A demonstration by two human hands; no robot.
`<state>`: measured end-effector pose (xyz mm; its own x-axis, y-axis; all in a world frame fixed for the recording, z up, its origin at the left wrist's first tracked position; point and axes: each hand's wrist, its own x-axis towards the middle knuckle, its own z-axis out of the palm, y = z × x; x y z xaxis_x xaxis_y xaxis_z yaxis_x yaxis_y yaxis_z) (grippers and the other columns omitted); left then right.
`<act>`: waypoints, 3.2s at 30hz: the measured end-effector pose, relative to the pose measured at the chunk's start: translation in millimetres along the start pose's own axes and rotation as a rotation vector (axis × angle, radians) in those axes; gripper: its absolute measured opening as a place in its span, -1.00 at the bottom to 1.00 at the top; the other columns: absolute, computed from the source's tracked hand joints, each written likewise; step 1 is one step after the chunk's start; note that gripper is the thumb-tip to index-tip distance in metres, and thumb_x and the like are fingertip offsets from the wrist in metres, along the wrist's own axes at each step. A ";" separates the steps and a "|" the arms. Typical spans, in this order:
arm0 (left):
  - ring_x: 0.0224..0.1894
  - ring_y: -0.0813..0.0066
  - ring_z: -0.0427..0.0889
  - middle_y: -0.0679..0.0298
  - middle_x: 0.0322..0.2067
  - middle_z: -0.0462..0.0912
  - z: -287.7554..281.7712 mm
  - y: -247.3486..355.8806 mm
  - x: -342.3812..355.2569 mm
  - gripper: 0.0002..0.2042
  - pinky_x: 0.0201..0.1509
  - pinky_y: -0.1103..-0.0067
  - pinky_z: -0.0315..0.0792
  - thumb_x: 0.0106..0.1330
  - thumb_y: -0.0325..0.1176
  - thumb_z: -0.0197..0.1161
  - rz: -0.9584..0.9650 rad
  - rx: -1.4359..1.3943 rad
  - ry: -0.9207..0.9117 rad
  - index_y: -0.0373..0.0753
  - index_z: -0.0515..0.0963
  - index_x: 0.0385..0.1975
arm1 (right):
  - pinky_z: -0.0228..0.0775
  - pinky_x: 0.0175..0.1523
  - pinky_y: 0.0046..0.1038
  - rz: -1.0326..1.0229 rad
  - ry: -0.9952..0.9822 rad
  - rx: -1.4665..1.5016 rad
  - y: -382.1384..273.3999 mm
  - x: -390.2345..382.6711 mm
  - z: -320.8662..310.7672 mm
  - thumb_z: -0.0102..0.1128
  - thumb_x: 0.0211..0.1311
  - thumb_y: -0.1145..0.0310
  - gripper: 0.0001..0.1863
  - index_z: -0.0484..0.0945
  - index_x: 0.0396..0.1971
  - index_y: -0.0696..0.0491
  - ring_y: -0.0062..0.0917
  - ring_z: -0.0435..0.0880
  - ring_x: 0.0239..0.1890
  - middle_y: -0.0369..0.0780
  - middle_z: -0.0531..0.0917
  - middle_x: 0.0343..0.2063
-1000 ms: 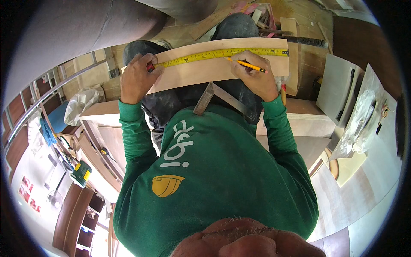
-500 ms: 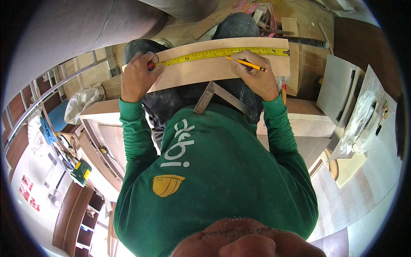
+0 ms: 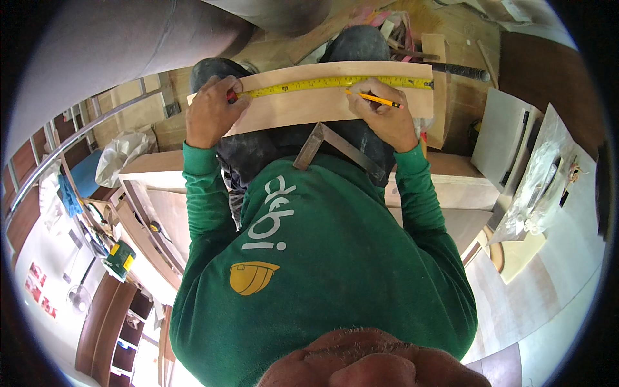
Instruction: The person measures and marks a rectangular wooden board using a tape measure, pencil, and metal square. They repeatedly align the tools, draw lines, and adjust the board's position on their lap.
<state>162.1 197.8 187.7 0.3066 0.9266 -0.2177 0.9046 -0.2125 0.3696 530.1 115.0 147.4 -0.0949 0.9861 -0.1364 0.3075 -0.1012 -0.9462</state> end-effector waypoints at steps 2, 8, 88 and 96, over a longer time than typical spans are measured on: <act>-0.21 -0.07 0.76 0.09 -0.27 0.69 1.3 -0.6 2.5 -0.74 -0.10 0.11 0.62 0.24 -0.16 0.57 -0.001 -0.008 0.003 -0.14 0.70 -0.24 | 0.46 -0.22 -0.61 -0.001 -0.001 0.002 0.6 0.9 -0.2 0.39 0.43 0.47 -0.91 0.74 -0.14 0.11 -0.79 0.59 -0.35 -0.37 0.73 -0.36; -0.19 -0.06 0.76 0.09 -0.26 0.69 -0.3 -1.3 16.2 -0.73 -0.10 0.11 0.63 0.24 -0.14 0.58 -0.005 0.000 -0.019 -0.14 0.71 -0.24 | 0.43 -0.22 -0.63 0.108 0.019 0.072 -5.2 8.6 -1.3 0.40 0.42 0.47 -0.92 0.74 -0.16 0.10 -0.82 0.56 -0.35 -0.42 0.72 -0.36; -0.23 -0.05 0.74 -0.01 -0.31 0.71 -37.1 -139.2 4.6 -0.65 -0.07 0.16 0.59 0.38 -0.02 0.55 0.012 -0.043 -0.011 -0.23 0.83 -0.20 | 0.62 0.08 -0.20 -0.136 -0.094 -0.055 -55.4 45.7 73.3 0.32 0.49 0.36 -0.76 0.64 0.04 0.13 -0.14 0.81 -0.07 -0.03 0.80 -0.13; -0.25 -0.08 0.75 -0.05 -0.33 0.70 -43.5 -143.7 3.2 -0.62 -0.08 0.12 0.62 0.31 0.04 0.56 -0.097 0.029 -0.070 -0.20 0.87 -0.22 | 0.60 0.11 -0.10 -0.159 -0.086 -0.143 -35.5 52.3 102.5 0.36 0.50 0.27 -0.72 0.61 0.05 0.07 -0.01 0.79 -0.01 0.00 0.80 -0.09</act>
<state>20.2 244.7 173.2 0.2360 0.9197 -0.3137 0.9390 -0.1327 0.3174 417.1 156.7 143.8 -0.2317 0.9726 -0.0191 0.4128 0.0806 -0.9073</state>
